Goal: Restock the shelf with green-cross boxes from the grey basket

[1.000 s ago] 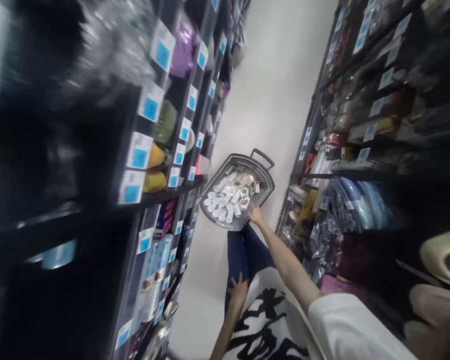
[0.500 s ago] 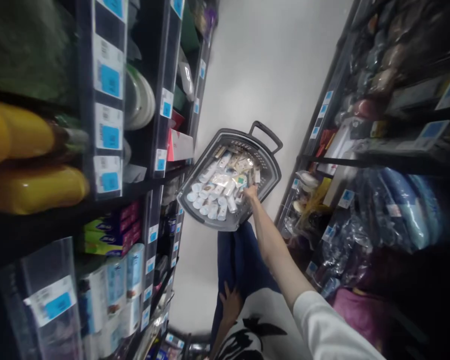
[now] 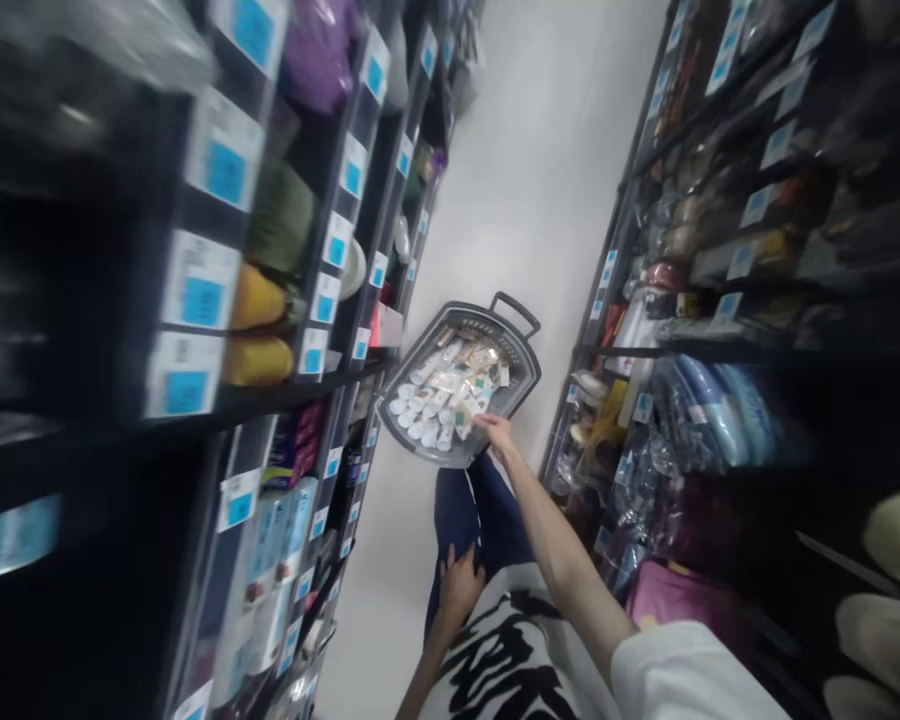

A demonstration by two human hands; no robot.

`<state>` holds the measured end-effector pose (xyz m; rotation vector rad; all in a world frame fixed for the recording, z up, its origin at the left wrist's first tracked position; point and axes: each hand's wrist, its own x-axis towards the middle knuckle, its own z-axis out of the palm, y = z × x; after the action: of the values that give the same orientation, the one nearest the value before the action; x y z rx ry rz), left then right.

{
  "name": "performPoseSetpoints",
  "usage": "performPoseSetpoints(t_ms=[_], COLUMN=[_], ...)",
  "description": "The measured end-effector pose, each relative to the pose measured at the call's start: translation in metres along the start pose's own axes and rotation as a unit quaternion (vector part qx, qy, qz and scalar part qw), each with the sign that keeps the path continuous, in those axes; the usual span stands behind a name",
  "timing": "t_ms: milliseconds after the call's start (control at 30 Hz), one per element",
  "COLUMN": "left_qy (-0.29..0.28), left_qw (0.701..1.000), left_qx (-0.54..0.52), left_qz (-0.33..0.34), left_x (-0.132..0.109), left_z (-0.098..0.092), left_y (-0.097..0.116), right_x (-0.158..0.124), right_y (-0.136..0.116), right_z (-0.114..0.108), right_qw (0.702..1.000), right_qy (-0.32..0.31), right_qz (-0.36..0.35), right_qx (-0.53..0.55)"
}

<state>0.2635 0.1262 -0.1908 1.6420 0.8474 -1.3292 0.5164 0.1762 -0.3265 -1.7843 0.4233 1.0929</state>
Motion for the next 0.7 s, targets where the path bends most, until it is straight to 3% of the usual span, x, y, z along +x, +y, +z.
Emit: performPoseSetpoints(t_ms=[100, 167, 367, 533, 600, 700], left_qy=[0.065, 0.116, 0.239, 0.293, 0.309, 0.287], left_qw=[0.989, 0.966, 0.885, 0.744, 0.703, 0.646], left_qx=[-0.13, -0.228, -0.39, -0.587, -0.627, -0.688], left_qz=[0.024, 0.048, 0.086, 0.128, 0.131, 0.166], left_x=[-0.012, -0.022, -0.073, -0.128, -0.145, -0.159], left_z=[-0.012, -0.024, -0.076, -0.104, -0.104, -0.094], left_y=[-0.004, -0.009, -0.013, -0.012, -0.012, -0.011], right_x=[-0.048, -0.077, -0.146, -0.183, -0.196, -0.22], right_y=[-0.017, -0.033, -0.089, -0.141, -0.157, -0.17], right_z=[-0.003, -0.003, 0.007, 0.022, 0.024, 0.022], right_qw=[0.995, 0.989, 0.973, 0.945, 0.929, 0.904], right_qy=[-0.049, -0.085, -0.214, -0.323, -0.359, -0.4], right_qz=[0.011, 0.014, 0.024, -0.021, -0.046, -0.089], right_qx=[0.089, 0.121, 0.076, -0.038, -0.081, -0.122])
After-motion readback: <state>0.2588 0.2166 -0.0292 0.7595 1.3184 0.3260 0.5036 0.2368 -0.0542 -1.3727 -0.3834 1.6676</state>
